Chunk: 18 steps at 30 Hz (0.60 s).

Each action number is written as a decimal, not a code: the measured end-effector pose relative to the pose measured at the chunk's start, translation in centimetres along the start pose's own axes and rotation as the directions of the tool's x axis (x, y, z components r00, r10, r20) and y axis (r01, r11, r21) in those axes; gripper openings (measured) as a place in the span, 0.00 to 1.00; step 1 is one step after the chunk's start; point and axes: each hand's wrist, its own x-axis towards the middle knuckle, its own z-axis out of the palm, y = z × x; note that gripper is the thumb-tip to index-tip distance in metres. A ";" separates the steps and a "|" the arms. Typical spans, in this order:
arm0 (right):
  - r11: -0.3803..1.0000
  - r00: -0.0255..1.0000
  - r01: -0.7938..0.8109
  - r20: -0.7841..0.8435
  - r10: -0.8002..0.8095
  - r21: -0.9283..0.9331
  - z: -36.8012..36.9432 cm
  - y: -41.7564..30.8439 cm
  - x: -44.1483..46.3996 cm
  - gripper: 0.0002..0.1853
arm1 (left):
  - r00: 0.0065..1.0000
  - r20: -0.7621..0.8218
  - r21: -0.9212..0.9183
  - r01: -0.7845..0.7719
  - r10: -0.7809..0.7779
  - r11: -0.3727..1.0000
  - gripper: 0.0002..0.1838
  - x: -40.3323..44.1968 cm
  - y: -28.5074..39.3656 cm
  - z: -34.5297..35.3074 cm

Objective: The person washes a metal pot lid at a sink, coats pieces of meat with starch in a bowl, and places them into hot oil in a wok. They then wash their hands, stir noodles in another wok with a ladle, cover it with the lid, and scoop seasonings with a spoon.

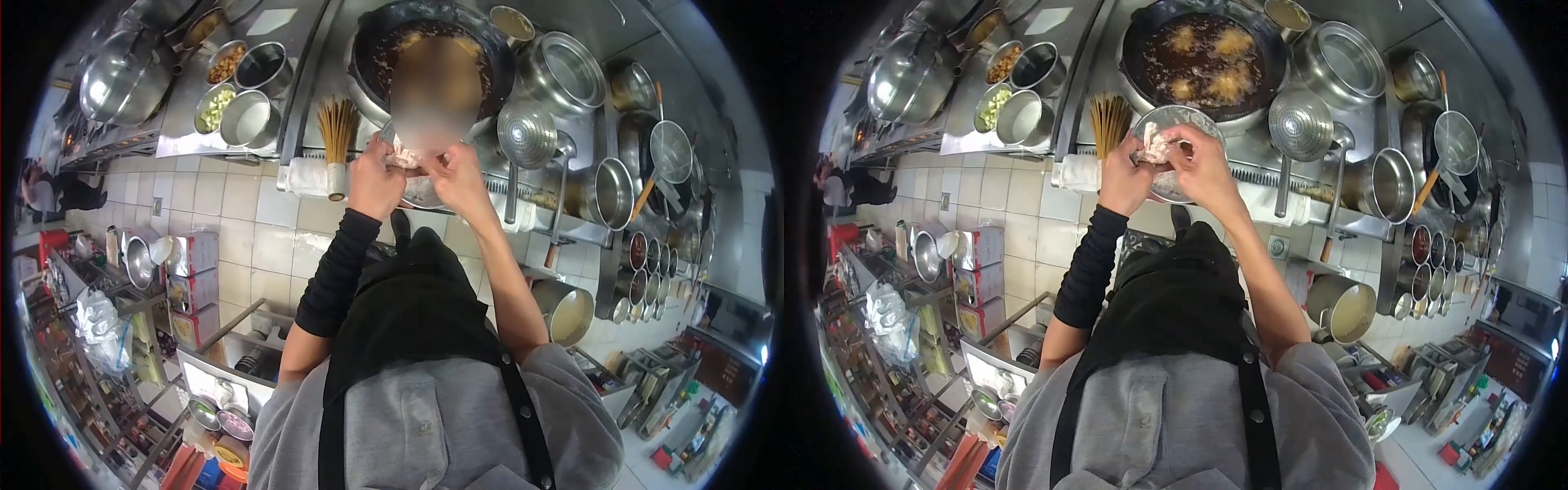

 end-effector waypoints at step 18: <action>0.762 0.926 0.370 0.146 -0.347 -0.532 4.8 15.4 25.8 0.18 | 0.976 -0.119 -0.203 0.153 -0.180 0.967 0.35 1.1 -5.4 -3.2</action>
